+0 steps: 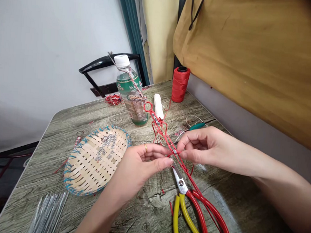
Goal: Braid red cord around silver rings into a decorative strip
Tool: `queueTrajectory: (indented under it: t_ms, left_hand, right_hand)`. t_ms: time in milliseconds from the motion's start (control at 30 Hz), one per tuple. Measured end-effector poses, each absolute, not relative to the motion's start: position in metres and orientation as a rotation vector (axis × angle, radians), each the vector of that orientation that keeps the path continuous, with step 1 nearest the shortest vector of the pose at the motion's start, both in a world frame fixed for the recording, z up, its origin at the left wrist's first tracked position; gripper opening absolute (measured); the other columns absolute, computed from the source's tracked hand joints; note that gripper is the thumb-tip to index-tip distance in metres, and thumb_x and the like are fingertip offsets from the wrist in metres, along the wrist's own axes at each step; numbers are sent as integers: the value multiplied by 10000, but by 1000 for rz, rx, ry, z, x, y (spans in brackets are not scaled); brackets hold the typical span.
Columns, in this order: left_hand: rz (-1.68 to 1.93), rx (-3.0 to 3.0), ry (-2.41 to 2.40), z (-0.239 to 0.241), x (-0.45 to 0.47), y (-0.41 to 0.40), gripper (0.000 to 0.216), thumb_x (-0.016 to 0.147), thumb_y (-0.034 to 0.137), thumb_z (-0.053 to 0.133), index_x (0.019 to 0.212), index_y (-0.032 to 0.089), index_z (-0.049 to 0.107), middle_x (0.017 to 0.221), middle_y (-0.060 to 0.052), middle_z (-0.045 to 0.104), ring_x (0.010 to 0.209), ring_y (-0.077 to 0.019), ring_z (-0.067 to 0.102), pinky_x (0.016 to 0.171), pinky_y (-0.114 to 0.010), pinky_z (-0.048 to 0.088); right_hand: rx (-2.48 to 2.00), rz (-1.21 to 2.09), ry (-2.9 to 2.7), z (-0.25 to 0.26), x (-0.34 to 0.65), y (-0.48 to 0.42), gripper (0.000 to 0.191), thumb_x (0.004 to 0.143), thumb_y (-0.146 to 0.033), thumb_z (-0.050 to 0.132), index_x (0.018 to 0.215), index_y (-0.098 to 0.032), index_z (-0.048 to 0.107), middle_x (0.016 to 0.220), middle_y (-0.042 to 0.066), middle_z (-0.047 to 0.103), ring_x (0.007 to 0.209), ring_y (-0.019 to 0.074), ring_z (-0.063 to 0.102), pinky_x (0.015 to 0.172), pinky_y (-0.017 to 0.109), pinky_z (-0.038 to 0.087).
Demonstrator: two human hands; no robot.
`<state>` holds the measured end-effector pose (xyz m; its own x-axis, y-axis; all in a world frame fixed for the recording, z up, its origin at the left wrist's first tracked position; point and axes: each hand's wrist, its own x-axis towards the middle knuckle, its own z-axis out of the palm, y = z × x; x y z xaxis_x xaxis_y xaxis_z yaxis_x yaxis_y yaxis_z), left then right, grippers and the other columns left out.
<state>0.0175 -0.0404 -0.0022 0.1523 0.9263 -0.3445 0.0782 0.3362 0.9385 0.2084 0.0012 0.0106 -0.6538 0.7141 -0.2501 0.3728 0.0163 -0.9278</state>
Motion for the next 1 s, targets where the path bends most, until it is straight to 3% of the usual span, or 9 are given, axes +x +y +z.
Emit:
queueTrajectory:
  t_ms: [433,800,1000]
  left_hand:
    - [873,1191,1459,8,1,-35,72,695,260,663,700,188,664,640,5,622,585,-98,522,563,-197,401]
    - [732,1286,1541,17,-26,-34,113,680,338,658,674,225,655,610,3,611,554,-118,519,504,-211,381]
    - [694,1366,1560,20,-25,-31,175,696,380,635,746,224,694,627,-14,634,533,-111,507,477,-206,363]
  right_hand:
    - [-1175,1491,-2003,24,218,16,149,777,-262,535,678,-151,549,582,-33,466,511,63,382,452,190,295]
    - [-1087,1605,-2137,25,225,36,158,784,-270,542,674,-156,539,597,-36,465,511,59,392,452,187,296]
    - [-1107,1549,-2202,25,218,36,267,809,-399,513,804,-155,622,626,-17,526,530,72,438,464,192,332]
